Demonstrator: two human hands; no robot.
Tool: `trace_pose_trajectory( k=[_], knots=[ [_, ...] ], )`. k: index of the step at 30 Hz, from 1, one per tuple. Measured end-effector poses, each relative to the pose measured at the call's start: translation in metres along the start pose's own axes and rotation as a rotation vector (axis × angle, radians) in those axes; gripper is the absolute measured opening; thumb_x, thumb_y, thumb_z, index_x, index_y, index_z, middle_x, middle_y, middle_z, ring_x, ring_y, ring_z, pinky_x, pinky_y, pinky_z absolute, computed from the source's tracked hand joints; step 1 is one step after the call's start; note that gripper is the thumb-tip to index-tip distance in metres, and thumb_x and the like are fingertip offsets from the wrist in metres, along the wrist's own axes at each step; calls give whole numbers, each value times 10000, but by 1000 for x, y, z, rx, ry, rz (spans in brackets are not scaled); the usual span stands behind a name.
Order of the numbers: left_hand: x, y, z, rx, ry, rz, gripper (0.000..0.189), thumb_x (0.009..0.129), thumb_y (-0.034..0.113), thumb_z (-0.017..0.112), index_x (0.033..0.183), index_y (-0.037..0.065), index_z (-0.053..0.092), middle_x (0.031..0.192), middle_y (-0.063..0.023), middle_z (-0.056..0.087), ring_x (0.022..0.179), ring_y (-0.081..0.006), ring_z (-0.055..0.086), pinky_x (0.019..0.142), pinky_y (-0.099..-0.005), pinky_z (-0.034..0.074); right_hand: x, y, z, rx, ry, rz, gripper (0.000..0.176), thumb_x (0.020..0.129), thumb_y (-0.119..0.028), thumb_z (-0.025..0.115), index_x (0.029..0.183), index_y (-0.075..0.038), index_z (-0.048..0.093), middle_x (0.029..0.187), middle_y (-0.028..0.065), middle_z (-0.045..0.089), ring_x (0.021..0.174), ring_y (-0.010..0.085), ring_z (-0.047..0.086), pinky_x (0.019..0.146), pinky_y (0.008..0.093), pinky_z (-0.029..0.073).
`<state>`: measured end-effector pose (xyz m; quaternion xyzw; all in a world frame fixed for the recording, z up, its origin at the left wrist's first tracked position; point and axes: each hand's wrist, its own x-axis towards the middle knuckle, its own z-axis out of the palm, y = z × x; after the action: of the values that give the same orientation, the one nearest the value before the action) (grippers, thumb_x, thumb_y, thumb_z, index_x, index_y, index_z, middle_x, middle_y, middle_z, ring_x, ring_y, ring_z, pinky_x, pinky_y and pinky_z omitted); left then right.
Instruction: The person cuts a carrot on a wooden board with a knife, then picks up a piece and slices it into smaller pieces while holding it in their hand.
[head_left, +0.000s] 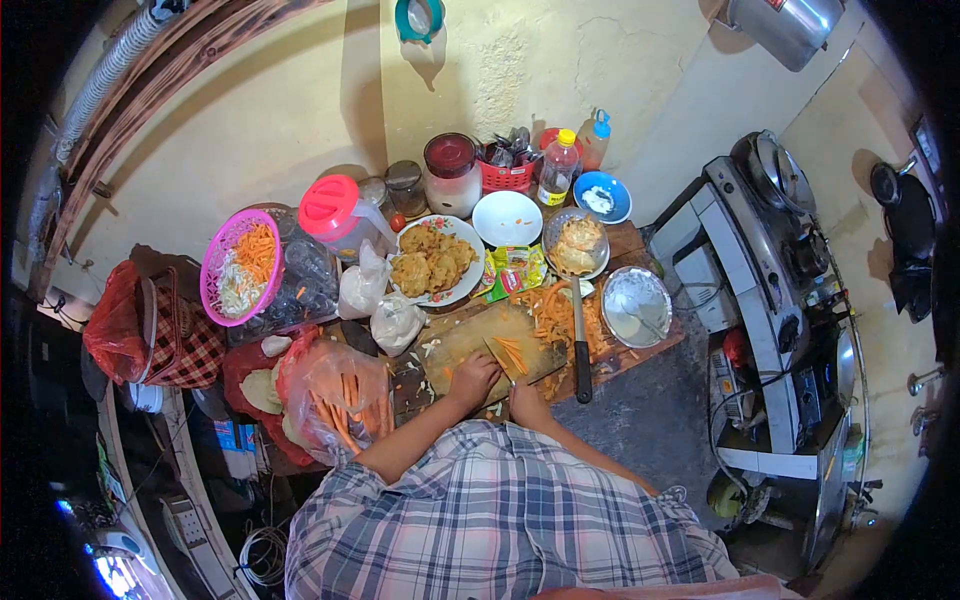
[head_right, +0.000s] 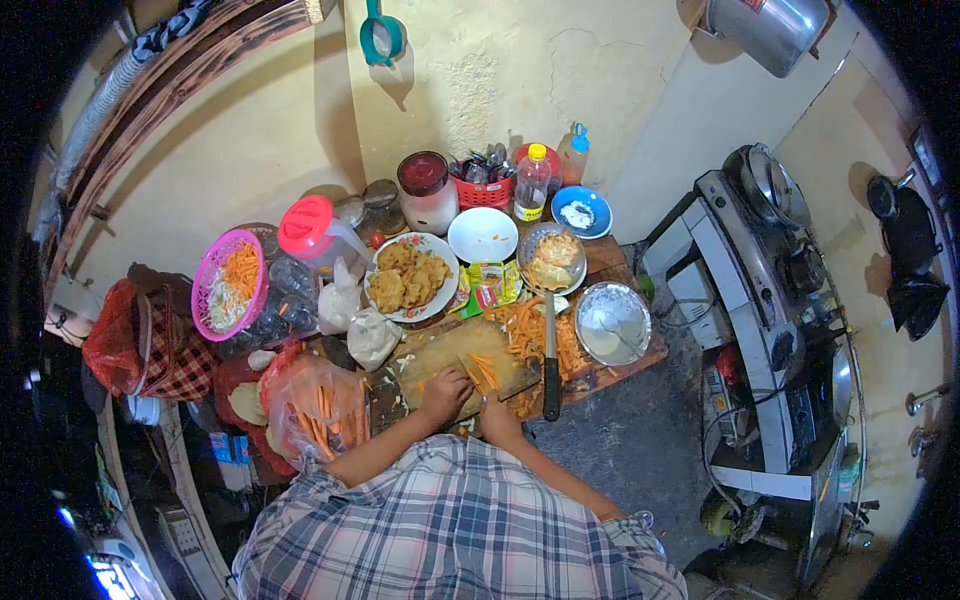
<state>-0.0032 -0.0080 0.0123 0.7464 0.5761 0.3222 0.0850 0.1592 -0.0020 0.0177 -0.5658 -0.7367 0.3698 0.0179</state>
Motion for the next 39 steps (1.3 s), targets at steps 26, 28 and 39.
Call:
trace_pose_trajectory(
  k=[26, 28, 39],
  knots=[
    [-3, -2, 4, -46, 15, -19, 79, 720, 110, 642, 755, 39, 646, 817, -73, 620, 811, -246, 579, 679, -347, 501, 0, -2, -2, -9, -21, 16, 302, 908, -219, 439, 977, 63, 521, 755, 314, 599, 744, 461, 606, 665, 536, 475],
    [-2, 1, 2, -43, 31, 1, 78, 724, 106, 638, 760, 37, 643, 826, -78, 619, 817, -250, 578, 684, -348, 500, -3, -1, -3, -14, 9, 14, 308, 908, -230, 444, 970, 61, 524, 757, 310, 601, 736, 461, 604, 657, 534, 474],
    [2, 13, -7, -29, 15, -121, 409, 750, 284, 671, 1094, 76, 597, 1192, -174, 510, 1108, -371, 465, 972, -478, 366, -33, 3, -49, -212, 233, -123, 291, 844, -226, 564, 996, 20, 535, 886, 234, 600, 854, 388, 608, 719, 471, 489]
  ],
)
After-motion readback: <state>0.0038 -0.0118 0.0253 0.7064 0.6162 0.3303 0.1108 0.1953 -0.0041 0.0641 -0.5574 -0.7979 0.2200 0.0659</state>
